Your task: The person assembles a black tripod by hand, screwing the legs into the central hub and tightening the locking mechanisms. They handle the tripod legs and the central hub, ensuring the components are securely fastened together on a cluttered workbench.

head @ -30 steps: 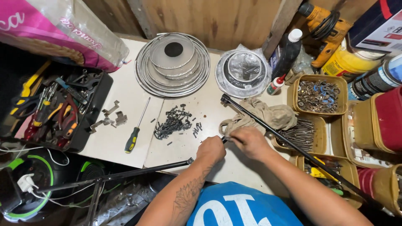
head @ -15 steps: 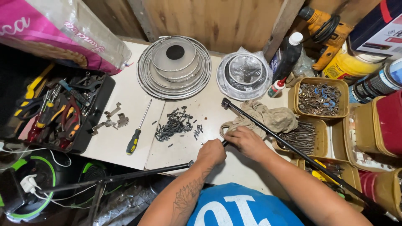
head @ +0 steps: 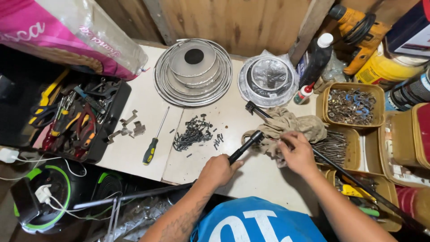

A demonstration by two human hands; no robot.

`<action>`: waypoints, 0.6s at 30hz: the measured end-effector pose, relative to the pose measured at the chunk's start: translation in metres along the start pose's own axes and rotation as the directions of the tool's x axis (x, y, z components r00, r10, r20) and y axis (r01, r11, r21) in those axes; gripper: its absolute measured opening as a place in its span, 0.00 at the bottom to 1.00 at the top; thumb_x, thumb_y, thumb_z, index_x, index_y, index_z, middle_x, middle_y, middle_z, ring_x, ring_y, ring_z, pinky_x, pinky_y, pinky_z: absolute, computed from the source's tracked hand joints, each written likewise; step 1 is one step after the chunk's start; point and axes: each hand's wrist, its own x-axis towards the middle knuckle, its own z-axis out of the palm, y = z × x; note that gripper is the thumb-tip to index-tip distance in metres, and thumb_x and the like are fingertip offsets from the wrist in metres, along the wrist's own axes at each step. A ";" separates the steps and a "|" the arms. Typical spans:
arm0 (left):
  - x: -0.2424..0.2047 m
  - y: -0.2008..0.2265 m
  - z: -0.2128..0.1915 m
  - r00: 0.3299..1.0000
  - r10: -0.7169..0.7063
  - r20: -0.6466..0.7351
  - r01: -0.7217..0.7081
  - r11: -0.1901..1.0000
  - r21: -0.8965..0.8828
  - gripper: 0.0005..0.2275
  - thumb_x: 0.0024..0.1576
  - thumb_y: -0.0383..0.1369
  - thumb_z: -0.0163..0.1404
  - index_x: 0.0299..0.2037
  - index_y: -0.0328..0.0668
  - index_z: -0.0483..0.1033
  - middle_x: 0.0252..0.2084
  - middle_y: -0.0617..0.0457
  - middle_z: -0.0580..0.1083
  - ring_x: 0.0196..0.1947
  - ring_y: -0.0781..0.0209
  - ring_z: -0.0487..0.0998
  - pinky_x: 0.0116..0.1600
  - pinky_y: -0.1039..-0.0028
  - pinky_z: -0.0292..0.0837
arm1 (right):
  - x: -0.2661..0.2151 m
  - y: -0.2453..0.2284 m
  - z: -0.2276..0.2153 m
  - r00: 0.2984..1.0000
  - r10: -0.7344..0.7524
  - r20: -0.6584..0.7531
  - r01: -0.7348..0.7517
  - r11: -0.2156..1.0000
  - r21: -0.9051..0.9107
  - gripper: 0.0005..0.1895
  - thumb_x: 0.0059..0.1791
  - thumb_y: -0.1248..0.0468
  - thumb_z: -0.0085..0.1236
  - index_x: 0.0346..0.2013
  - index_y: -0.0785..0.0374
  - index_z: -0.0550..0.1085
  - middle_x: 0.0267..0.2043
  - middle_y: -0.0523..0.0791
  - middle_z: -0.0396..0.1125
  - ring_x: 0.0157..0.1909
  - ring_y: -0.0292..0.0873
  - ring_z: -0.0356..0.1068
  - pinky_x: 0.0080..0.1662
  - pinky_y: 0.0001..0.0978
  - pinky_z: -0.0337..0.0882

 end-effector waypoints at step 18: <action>-0.033 -0.022 0.011 0.971 0.241 -0.014 -0.241 0.970 -0.023 0.25 0.64 0.55 0.31 0.61 0.56 0.71 0.33 0.40 0.79 0.37 0.36 0.79 0.41 0.49 0.71 | -0.011 -0.094 -0.015 0.945 0.028 0.326 -0.198 0.842 0.502 0.16 0.46 0.54 0.63 0.42 0.60 0.80 0.44 0.45 0.78 0.39 0.38 0.75 0.44 0.29 0.77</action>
